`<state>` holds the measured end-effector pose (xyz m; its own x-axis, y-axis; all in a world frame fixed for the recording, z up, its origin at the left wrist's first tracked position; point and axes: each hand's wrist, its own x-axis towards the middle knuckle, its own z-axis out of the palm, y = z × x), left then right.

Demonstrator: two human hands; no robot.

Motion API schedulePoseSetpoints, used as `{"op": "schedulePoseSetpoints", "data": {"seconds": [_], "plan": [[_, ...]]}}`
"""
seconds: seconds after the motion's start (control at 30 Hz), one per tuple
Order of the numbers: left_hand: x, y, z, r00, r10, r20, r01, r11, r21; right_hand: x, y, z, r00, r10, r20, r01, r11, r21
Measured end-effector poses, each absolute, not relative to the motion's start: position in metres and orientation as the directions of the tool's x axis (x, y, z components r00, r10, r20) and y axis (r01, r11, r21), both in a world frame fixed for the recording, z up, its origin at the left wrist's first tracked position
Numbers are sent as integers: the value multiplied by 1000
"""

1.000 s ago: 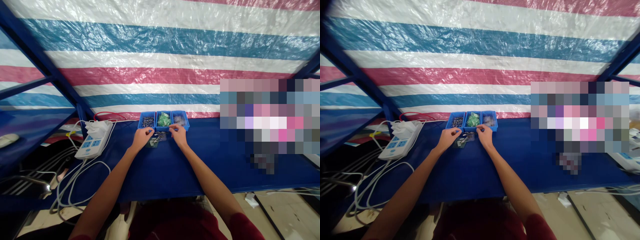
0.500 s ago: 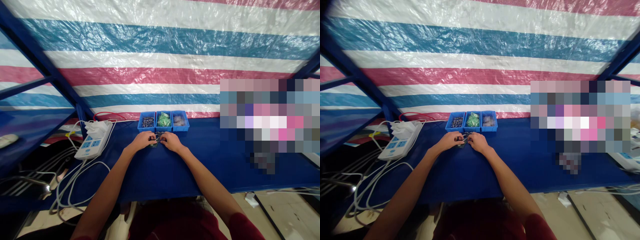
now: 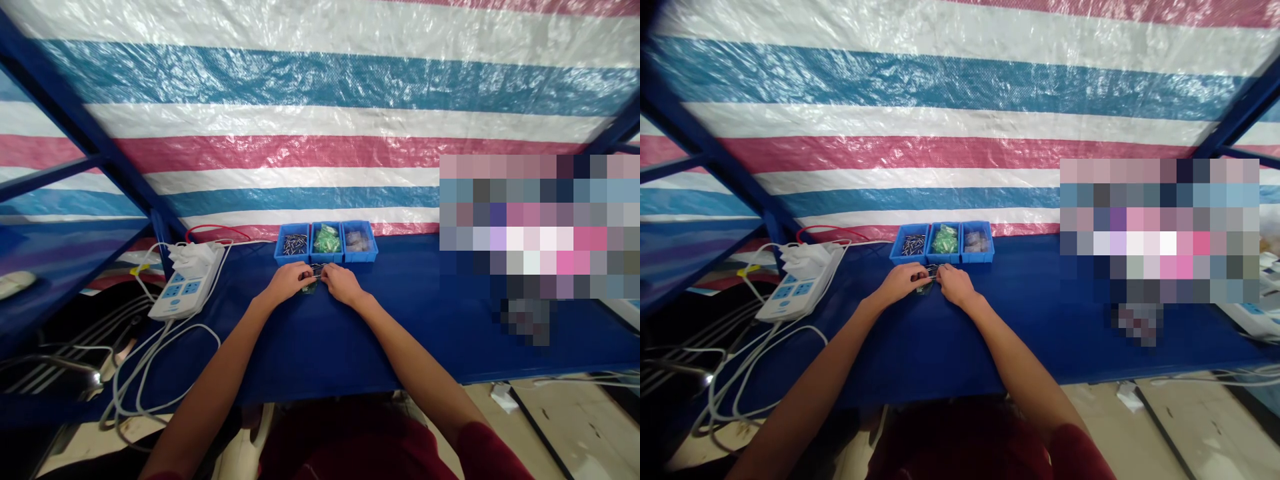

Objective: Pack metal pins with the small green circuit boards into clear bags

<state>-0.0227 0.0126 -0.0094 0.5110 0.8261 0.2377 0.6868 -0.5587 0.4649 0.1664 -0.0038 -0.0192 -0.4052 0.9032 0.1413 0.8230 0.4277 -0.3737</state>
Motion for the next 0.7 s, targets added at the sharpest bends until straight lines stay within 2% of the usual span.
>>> {"op": "schedulePoseSetpoints", "data": {"seconds": [0.13, 0.37, 0.7], "plan": [[-20, 10, -9, 465, 812, 354, 693, -582, 426, 168, -4, -17, -350, 907, 234, 817, 418, -398], [-18, 9, -9, 417, 799, 434, 707, -585, 397, 171, 2, -24, -241, 871, 428, 639, 474, -606], [-14, 6, -10, 359, 735, 575, 636, -644, 425, 171, 4, -27, -176, 838, 517, 559, 517, -648]]}}
